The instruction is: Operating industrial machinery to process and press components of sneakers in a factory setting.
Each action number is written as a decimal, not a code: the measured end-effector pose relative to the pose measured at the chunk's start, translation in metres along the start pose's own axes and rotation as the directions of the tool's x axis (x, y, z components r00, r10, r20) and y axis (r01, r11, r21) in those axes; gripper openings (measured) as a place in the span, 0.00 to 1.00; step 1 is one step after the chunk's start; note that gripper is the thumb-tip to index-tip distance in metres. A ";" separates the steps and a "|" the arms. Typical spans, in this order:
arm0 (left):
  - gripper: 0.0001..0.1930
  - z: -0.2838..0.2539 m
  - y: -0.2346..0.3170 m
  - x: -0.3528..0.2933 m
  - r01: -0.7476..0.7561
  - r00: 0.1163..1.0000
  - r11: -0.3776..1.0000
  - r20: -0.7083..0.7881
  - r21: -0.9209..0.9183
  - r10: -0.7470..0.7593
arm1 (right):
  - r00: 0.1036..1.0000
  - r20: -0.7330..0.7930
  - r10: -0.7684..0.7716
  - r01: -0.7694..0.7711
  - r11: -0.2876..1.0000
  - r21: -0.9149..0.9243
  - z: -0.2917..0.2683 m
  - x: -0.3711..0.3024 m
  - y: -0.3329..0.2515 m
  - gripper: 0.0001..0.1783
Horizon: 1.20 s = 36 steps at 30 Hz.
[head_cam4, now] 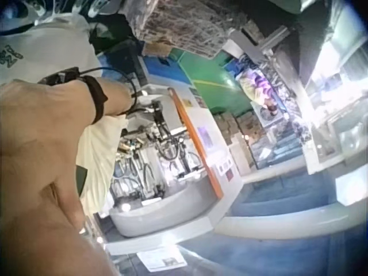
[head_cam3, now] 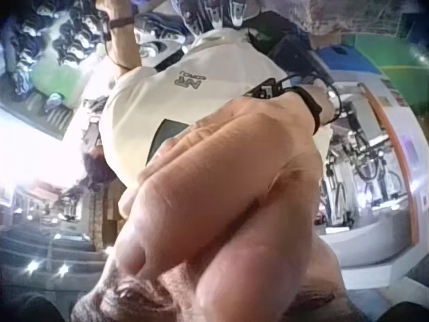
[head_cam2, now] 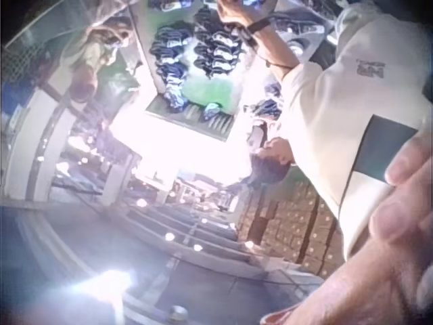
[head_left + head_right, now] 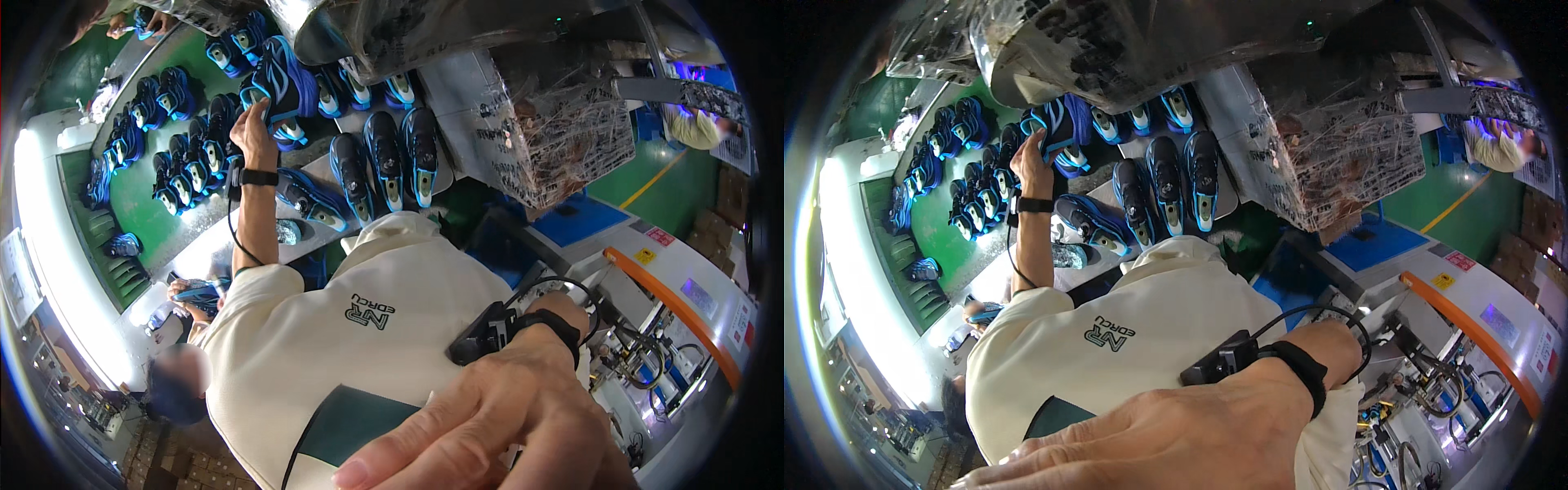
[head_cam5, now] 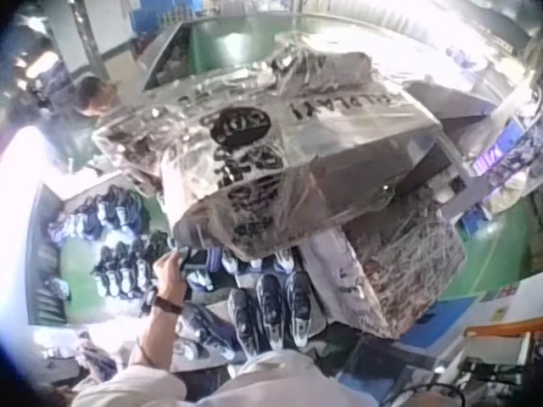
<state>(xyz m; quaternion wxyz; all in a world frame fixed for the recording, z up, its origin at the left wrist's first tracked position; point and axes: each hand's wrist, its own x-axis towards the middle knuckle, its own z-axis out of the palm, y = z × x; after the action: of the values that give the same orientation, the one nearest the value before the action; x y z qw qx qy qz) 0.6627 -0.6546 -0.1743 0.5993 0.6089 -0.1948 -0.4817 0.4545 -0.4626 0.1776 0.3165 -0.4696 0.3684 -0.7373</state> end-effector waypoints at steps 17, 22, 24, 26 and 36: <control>0.14 0.000 0.005 -0.046 -0.022 0.999 0.999 0.042 0.039 0.020 | 0.927 -0.135 -0.350 0.372 0.908 0.193 -0.076 -0.067 -0.020 0.24; 0.12 -0.005 0.002 -0.004 -0.059 0.995 0.998 -0.084 -0.005 0.058 | 0.737 0.674 0.047 -0.181 0.975 0.130 -0.119 -0.050 -0.057 0.19; 0.13 -0.009 0.003 0.007 -0.122 0.987 0.993 -0.104 0.000 0.121 | 0.731 0.681 0.053 -0.235 0.956 0.178 -0.119 -0.048 -0.055 0.20; 0.13 -0.020 0.003 0.009 -0.091 0.992 0.995 -0.089 0.038 0.094 | 0.723 0.688 0.062 -0.295 0.928 0.227 -0.106 -0.059 -0.048 0.20; 0.13 0.007 -0.034 0.074 -0.452 0.892 0.672 0.301 0.587 0.337 | 0.950 0.047 -0.309 0.271 0.888 0.372 0.007 -0.019 -0.059 0.23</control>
<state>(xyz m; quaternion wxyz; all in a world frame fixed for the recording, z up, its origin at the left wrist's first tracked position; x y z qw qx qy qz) 0.6797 -0.7111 -0.2301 0.4252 0.6771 -0.5244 -0.2930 0.4604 -0.4175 0.2202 0.3025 -0.4912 0.1352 -0.8056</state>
